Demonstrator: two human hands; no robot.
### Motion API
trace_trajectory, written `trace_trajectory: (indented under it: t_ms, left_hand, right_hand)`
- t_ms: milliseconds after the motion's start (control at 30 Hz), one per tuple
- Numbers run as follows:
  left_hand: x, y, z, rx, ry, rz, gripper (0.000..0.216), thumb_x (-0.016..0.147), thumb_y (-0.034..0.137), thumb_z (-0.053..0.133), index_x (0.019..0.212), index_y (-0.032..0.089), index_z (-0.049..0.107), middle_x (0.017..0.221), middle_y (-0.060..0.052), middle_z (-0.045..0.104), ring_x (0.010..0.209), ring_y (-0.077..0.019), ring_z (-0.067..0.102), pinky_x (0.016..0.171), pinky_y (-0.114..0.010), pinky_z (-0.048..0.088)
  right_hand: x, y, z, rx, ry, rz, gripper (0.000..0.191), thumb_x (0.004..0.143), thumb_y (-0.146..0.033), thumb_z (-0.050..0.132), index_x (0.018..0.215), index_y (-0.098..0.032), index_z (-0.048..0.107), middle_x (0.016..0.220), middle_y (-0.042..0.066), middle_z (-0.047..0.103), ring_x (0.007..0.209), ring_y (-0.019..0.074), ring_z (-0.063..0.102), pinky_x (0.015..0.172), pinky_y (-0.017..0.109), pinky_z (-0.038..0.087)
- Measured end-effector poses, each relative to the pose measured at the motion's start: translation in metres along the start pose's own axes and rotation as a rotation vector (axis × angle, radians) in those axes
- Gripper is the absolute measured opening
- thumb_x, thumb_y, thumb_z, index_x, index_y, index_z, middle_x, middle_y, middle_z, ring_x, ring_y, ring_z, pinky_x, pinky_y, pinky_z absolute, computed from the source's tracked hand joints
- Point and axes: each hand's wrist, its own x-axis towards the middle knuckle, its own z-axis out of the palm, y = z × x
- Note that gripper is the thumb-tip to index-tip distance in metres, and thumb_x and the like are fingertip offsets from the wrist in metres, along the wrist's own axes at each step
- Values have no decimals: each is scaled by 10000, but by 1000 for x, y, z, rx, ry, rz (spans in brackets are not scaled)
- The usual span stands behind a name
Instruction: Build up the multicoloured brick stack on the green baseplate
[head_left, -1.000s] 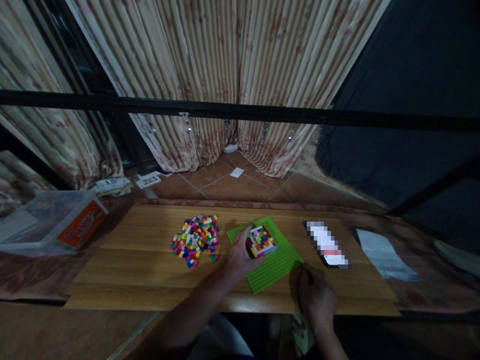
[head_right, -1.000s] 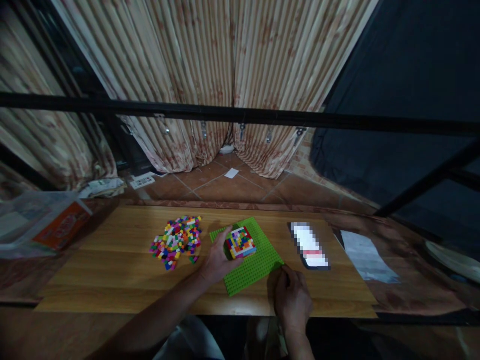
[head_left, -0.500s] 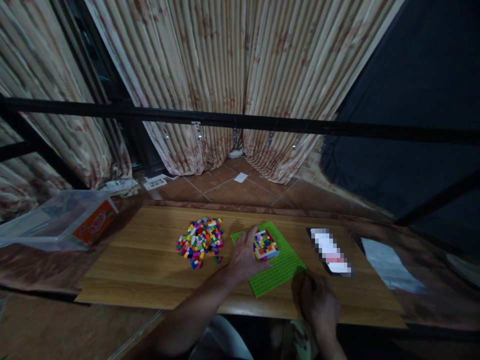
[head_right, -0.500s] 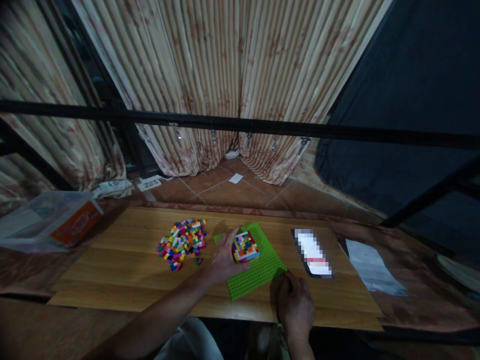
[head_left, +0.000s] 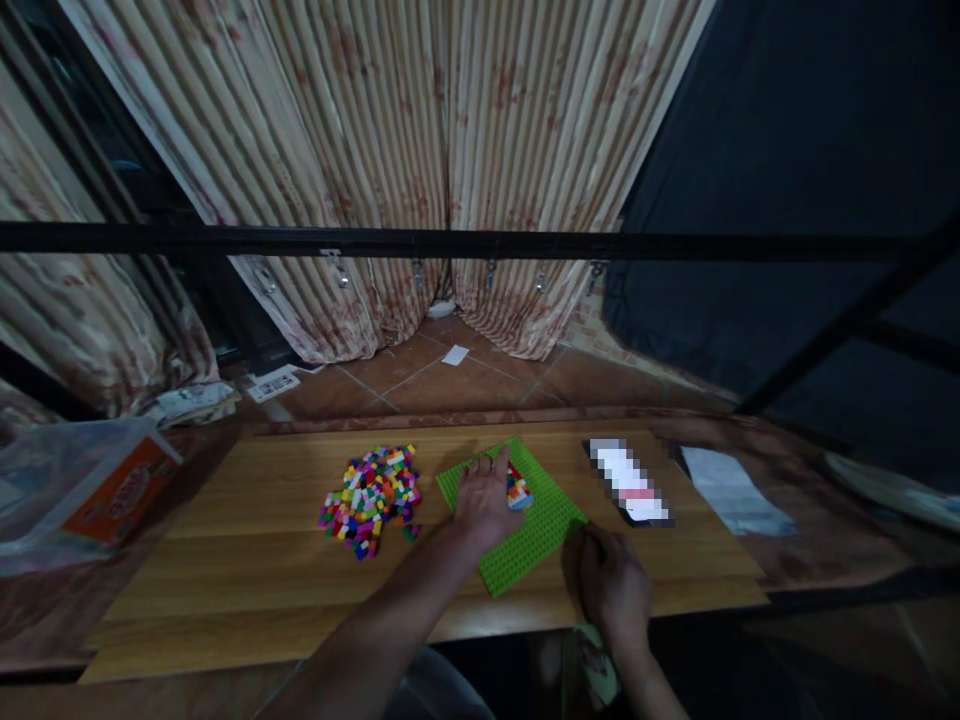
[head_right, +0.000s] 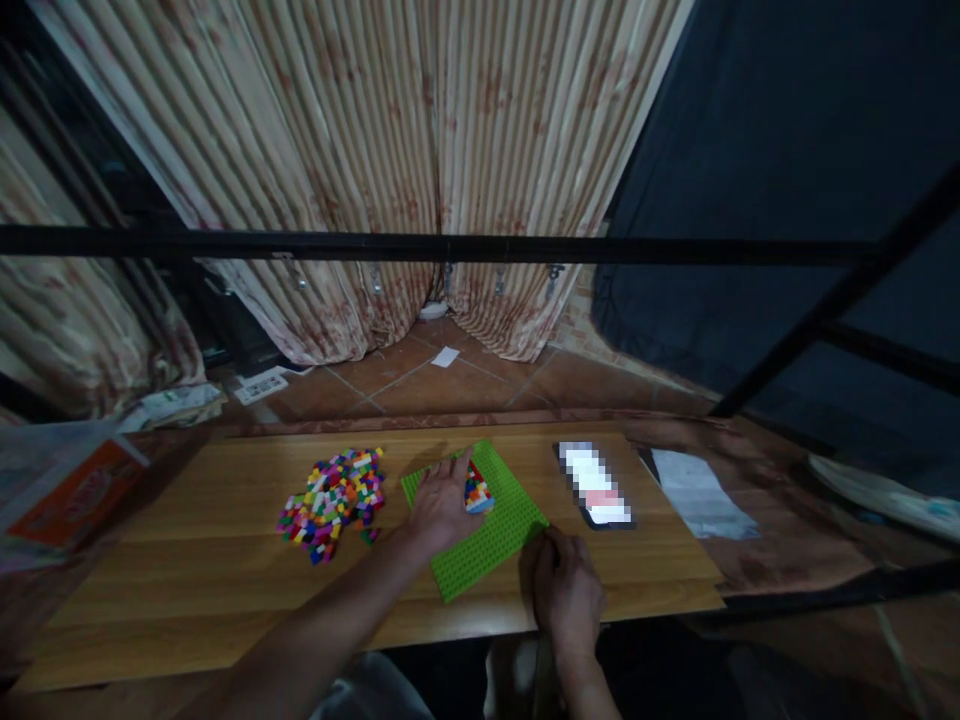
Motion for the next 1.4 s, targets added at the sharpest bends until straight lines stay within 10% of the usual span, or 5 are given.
trace_trajectory:
  t_ms: [533, 800, 1067, 1400]
  left_hand:
    - [5, -4, 3, 47, 66, 75, 827, 676, 396, 717, 1402, 160, 399, 1180, -122, 615, 1118, -287, 546, 1014, -392, 362]
    - [-10, -8, -6, -31, 89, 55, 978, 671, 456, 736, 1492, 227, 256, 1414, -166, 488, 1287, -364, 453, 1105, -592, 245]
    - [-62, -81, -28, -307, 361, 21, 396, 848, 241, 536, 1239, 185, 561, 1206, -108, 635, 1148, -245, 584, 1013, -418, 463]
    - [-114, -120, -24, -252, 207, -104, 239, 871, 120, 499, 959, 232, 691, 988, -32, 701, 970, -176, 651, 884, -322, 511]
  right_hand:
    - [1, -5, -1, 41, -1, 26, 338, 954, -331, 400, 1068, -186, 684, 990, 77, 667, 842, 197, 624, 683, 282, 401]
    - [1, -6, 0, -2, -4, 15, 326, 966, -313, 393, 1061, -198, 682, 1006, 75, 663, 813, 179, 618, 648, 270, 377]
    - [0, -3, 0, -16, 34, -1, 318, 948, -309, 418, 1055, -183, 690, 1005, 81, 671, 803, 181, 609, 654, 278, 382]
    - [0, 1, 2, -59, 72, -4, 321, 924, -336, 440, 1022, -193, 710, 1002, 83, 674, 754, 181, 585, 626, 290, 364]
